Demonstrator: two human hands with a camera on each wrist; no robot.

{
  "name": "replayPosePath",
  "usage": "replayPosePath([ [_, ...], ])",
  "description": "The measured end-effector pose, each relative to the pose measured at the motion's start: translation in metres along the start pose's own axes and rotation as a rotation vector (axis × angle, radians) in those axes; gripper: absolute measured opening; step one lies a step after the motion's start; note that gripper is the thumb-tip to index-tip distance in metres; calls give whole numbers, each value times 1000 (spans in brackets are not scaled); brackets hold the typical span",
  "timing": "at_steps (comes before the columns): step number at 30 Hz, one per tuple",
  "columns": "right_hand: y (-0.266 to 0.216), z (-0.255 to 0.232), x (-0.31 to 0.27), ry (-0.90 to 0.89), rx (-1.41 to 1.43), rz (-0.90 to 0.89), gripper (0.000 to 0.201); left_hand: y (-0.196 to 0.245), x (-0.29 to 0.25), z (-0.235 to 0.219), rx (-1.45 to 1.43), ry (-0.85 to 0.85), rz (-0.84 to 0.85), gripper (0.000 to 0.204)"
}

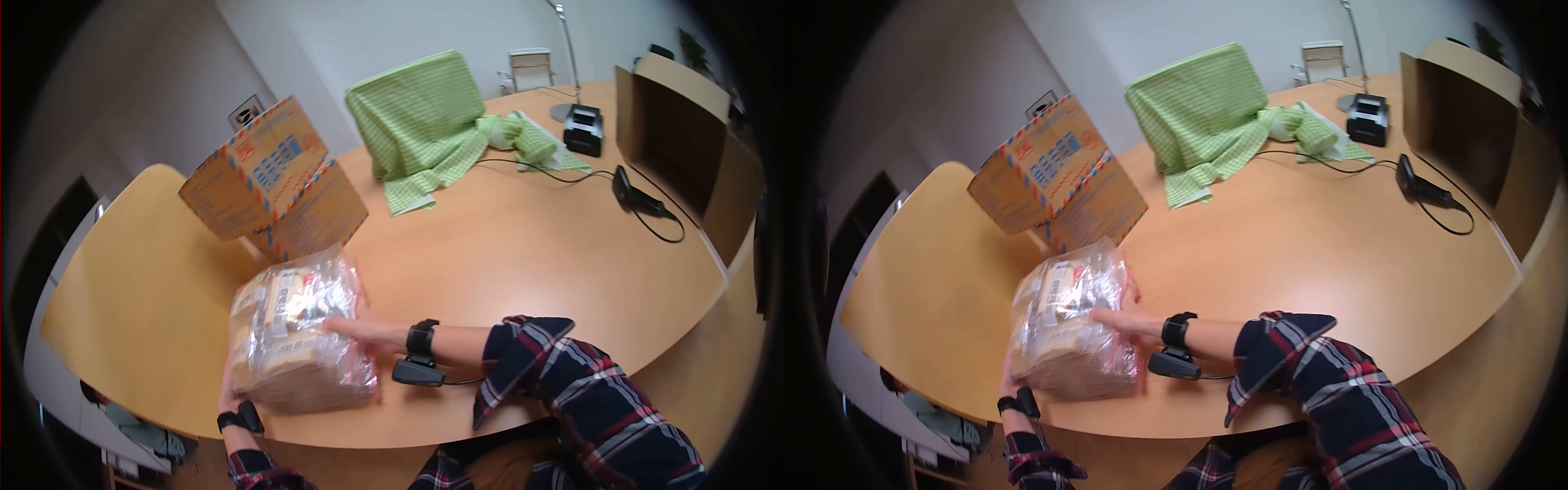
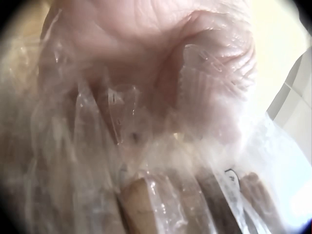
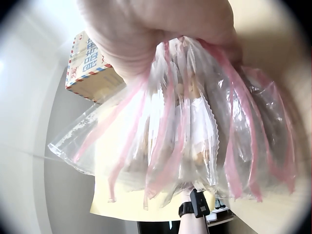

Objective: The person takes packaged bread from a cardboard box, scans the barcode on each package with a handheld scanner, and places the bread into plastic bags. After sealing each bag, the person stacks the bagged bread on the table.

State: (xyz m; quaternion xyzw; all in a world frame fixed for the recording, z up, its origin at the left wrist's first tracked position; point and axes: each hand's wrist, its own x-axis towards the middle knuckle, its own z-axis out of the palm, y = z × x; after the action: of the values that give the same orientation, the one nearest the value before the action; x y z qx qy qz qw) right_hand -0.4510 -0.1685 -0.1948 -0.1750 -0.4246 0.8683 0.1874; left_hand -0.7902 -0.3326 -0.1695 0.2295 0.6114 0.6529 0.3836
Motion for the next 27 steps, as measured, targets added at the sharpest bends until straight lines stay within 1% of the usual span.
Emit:
replayPosePath([
  [1,8,-6,16,57,66,-1,97,-3,-4,1,-35,-45,-17,48],
  [2,9,-12,20,-47,87,-22,97,2,-16,11,13,-60,-41,50],
  [3,0,0,-5,65,9,-46,79,4,-26,19,61,-73,-69,52],
  [4,-10,13,-30,179,-70,-62,67,-1,-24,18,66,-98,-80,52],
  [5,-16,0,-35,199,-62,-69,67,-4,-24,16,60,-140,-138,50],
  [6,-19,-17,-36,115,-87,43,63,-7,-20,18,63,-167,-167,50],
  [7,-16,-35,-38,63,-123,38,55,-8,-20,24,67,-194,-196,49],
  [8,-19,-48,-46,11,-157,32,48,-14,-28,45,91,-230,-168,53],
  [9,-19,-63,-58,62,-139,-65,45,-20,-36,66,121,-283,-157,57],
  [11,-44,-83,-107,69,-106,-18,39,-27,-60,117,179,-388,-129,66],
  [13,-66,-98,-159,251,-179,-16,36,-36,-83,174,153,-423,-143,68],
  [14,-70,-110,-180,315,-196,-30,38,-42,-89,197,120,-505,-140,67],
  [15,-73,-121,-199,383,-212,-46,41,-48,-93,217,89,-591,-137,67],
  [16,-79,-126,-217,409,-218,-56,41,-55,-97,235,82,-618,-137,67],
  [18,-84,-130,-258,544,-142,-115,41,-69,-108,269,7,-677,-149,60],
  [19,-80,-155,-284,598,-133,-127,41,-77,-119,295,6,-729,-173,60],
  [20,-81,-172,-292,605,-151,-73,42,-76,-134,308,-41,-721,-136,59],
  [21,-77,-187,-297,589,-203,-87,43,-74,-147,318,-86,-706,-95,57],
  [22,-78,-190,-302,574,-255,-101,44,-70,-160,326,-101,-690,-91,57],
  [23,-81,-180,-309,574,-251,-104,44,-71,-158,328,-97,-692,-91,57],
  [25,-83,-171,-316,606,-264,-79,45,-78,-151,321,-39,-634,-152,57],
  [26,-85,-179,-321,590,-170,-41,35,-84,-146,319,-40,-625,-160,57],
  [27,-87,-179,-323,588,-174,-30,35,-91,-137,318,-56,-665,-157,57],
])
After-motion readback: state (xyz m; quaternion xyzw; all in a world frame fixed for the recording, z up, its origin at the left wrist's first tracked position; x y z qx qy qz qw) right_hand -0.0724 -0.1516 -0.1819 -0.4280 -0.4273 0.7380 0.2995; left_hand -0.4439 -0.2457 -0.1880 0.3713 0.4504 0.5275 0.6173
